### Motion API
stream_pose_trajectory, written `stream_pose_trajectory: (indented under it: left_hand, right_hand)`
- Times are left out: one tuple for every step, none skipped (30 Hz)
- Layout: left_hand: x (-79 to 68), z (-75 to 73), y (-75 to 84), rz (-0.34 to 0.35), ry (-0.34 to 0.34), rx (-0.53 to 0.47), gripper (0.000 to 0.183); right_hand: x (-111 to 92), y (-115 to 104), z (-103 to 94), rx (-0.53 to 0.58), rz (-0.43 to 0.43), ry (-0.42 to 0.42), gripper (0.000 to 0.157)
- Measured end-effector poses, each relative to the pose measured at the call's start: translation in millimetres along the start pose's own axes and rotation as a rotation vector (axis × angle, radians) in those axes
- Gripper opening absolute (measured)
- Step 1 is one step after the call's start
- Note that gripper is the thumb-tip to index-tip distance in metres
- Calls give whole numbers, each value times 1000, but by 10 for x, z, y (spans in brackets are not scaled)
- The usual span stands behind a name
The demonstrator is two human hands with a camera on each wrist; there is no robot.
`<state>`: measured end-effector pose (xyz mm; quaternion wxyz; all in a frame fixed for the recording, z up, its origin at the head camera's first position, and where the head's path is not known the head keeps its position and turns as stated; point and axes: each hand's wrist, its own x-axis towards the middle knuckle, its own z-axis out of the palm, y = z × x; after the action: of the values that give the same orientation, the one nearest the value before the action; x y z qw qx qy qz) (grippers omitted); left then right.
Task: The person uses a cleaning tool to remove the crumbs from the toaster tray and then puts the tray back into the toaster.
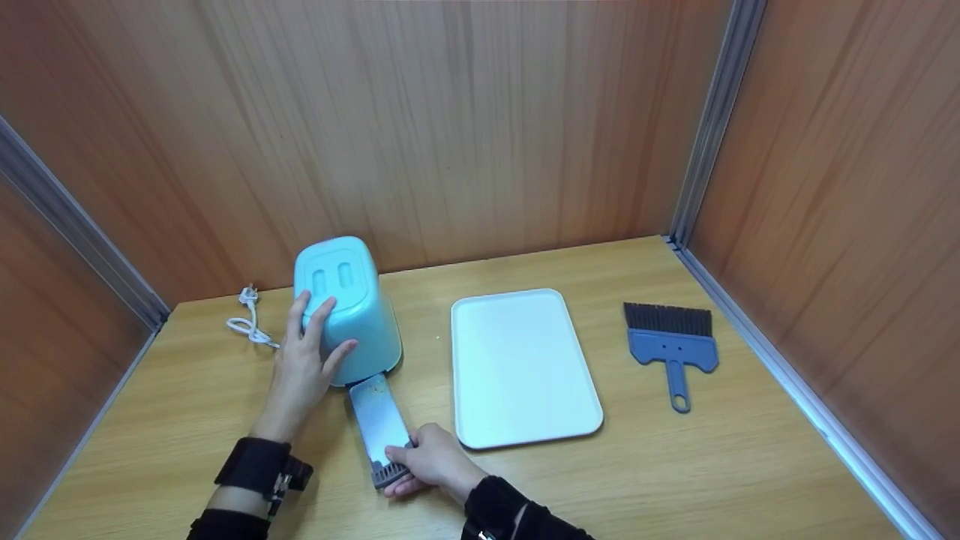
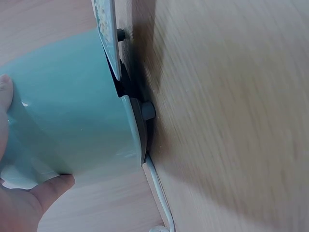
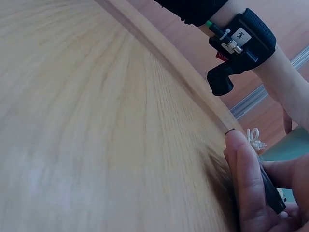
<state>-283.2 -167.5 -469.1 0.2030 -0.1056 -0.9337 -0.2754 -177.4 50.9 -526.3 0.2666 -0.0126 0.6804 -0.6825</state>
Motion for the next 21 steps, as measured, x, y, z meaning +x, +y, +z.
stream_pose_trajectory:
  left_hand:
    - [2, -2, 2, -6, -3, 0, 75]
    - [4, -4, 6, -11, -7, -1, 75]
    - [6, -4, 9, -16, -11, -2, 75]
    - [7, -4, 12, -20, -13, -2, 75]
    - [9, -1, 14, -24, -16, -3, 75]
    - [11, 2, 16, -24, -18, -2, 75]
    - [13, 4, 18, -23, -20, -2, 76]
    - [14, 7, 20, -23, -23, -2, 76]
    - [15, 9, 22, -23, -24, -2, 76]
    - [15, 9, 22, -22, -24, -1, 76]
    - [16, 10, 21, -22, -25, 0, 76]
    - [16, 8, 20, -21, -26, 2, 76]
    - [15, 5, 18, -19, -28, 3, 76]
    - [16, 3, 13, -17, -28, 8, 76]
    - [17, -2, 8, -15, -28, 12, 76]
    - [17, -6, 4, -13, -28, 20, 77]
    - [18, -9, -2, -11, -29, 28, 77]
    - [19, -12, -7, -10, -30, 34, 77]
    - [22, -13, -8, -6, -30, 40, 77]
    - [25, -13, -10, -4, -31, 44, 77]
    - [27, -14, -9, 0, -31, 44, 77]
  right_hand:
    - [-7, 3, -5, 2, 1, -4, 24]
    - [-14, 7, -10, 3, 0, -7, 24]
    - [-19, 11, -16, 5, -1, -10, 24]
    - [-24, 15, -20, 7, -2, -12, 24]
    - [-28, 19, -26, 10, -1, -13, 24]
    - [-33, 23, -31, 14, 0, -13, 24]
    - [-37, 28, -37, 18, 2, -13, 24]
    - [-42, 34, -42, 21, 3, -14, 24]
    - [-49, 39, -46, 22, 4, -16, 24]
    - [-59, 43, -52, 23, 6, -17, 24]
    - [-69, 45, -59, 23, 9, -18, 24]
    - [-82, 47, -65, 22, 10, -20, 24]
    - [-94, 47, -71, 20, 10, -21, 24]
    - [-108, 46, -77, 18, 9, -23, 24]
    - [-121, 42, -83, 16, 8, -23, 24]
    - [-134, 37, -89, 14, 7, -23, 24]
    - [-144, 32, -95, 15, 5, -24, 24]
    - [-157, 25, -101, 15, 4, -23, 24]
    - [-169, 16, -109, 17, 2, -24, 24]
    - [-180, 7, -117, 20, -1, -23, 24]
    - [-192, -2, -125, 23, -4, -21, 25]
